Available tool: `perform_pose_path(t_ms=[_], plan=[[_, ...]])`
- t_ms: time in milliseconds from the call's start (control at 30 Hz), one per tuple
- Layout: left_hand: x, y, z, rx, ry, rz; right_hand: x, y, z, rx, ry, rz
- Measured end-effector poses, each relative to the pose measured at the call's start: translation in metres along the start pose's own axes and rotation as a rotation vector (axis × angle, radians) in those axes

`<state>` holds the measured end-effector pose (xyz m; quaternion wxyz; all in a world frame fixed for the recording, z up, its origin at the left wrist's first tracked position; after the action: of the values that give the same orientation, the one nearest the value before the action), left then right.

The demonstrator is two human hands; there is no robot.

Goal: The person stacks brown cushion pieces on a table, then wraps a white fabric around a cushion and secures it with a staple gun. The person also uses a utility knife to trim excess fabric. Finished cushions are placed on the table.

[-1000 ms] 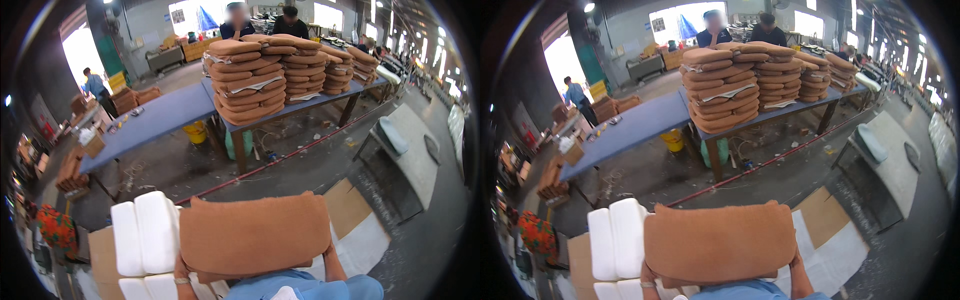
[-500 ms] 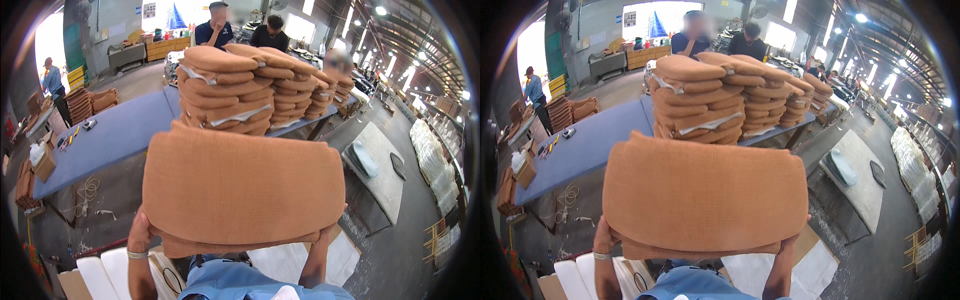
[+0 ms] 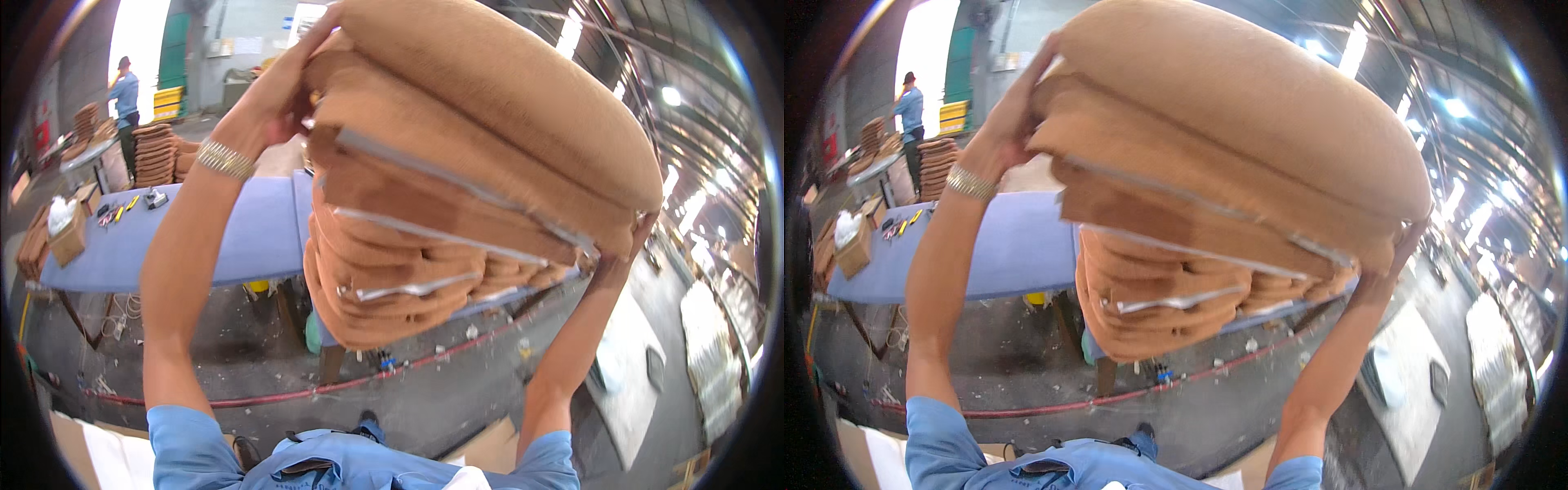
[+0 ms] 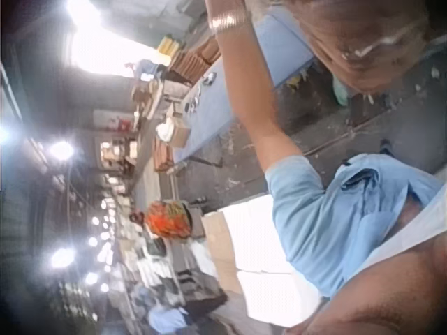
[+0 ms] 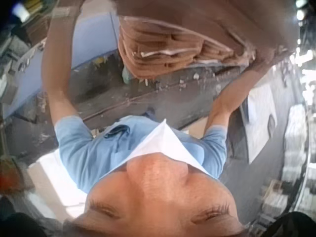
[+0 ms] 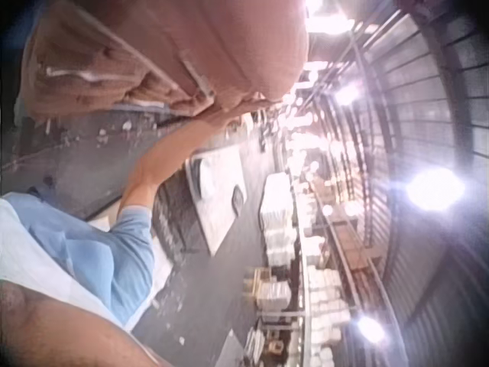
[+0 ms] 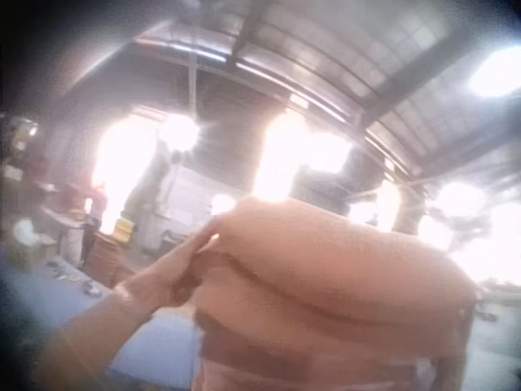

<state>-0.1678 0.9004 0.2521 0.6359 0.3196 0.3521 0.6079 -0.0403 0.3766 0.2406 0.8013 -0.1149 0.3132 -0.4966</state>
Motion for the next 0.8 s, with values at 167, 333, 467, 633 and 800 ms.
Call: perform_pose_path(t_ms=[167,333,467,633,800], plan=[[-0.011,-0.050,0.112,0.161,0.122,0.040,0.052,0.137,0.206,-0.356,-0.439,0.135],[-0.010,-0.125,0.145,0.369,0.182,0.226,0.062,0.284,0.256,-0.321,-0.406,0.091],[0.004,-0.195,0.136,0.530,0.272,0.207,0.067,0.374,0.210,-0.456,-0.378,0.070],[0.004,-0.188,0.134,0.420,0.099,0.238,0.138,0.384,0.265,-0.498,-0.249,-0.171],[0.054,-0.186,0.105,0.353,-0.018,0.378,0.200,0.329,0.271,-0.430,0.045,-0.676]])
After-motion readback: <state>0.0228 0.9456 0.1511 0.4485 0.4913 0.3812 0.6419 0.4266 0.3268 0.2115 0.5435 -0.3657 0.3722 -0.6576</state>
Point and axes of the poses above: each hand's wrist, its own z-axis towards the middle knuckle, its own x-axis out of the back of the hand, y = z × x, the point moved 9 cm from there along z, towards the middle knuckle, and after that the axes turned 6 degrees about -y, right-handed, at the moved point
